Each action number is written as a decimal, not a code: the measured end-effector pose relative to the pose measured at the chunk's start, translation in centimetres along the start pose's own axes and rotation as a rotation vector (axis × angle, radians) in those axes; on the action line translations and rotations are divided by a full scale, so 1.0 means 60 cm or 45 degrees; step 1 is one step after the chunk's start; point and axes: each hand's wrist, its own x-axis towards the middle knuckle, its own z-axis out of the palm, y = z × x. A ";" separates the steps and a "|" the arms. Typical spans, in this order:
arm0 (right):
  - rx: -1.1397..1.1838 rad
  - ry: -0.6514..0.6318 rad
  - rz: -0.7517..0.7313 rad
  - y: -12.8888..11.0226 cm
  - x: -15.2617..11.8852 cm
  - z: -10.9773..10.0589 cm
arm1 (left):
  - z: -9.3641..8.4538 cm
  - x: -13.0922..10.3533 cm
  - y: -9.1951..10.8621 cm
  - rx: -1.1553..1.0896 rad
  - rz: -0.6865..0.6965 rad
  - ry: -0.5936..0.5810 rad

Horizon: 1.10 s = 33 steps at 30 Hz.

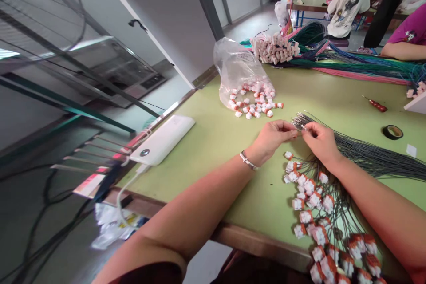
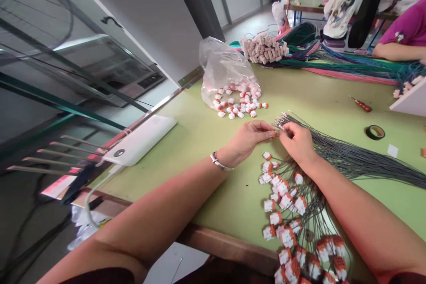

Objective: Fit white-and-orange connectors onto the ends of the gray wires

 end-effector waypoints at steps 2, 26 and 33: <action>0.120 0.106 0.025 -0.001 0.002 -0.005 | -0.009 -0.003 0.011 0.359 0.014 -0.033; 0.350 0.055 0.341 -0.015 0.002 -0.004 | -0.036 0.015 0.017 0.450 0.077 0.040; 0.354 -0.001 0.295 -0.009 0.000 0.001 | -0.018 0.006 0.019 -0.367 -0.335 -0.056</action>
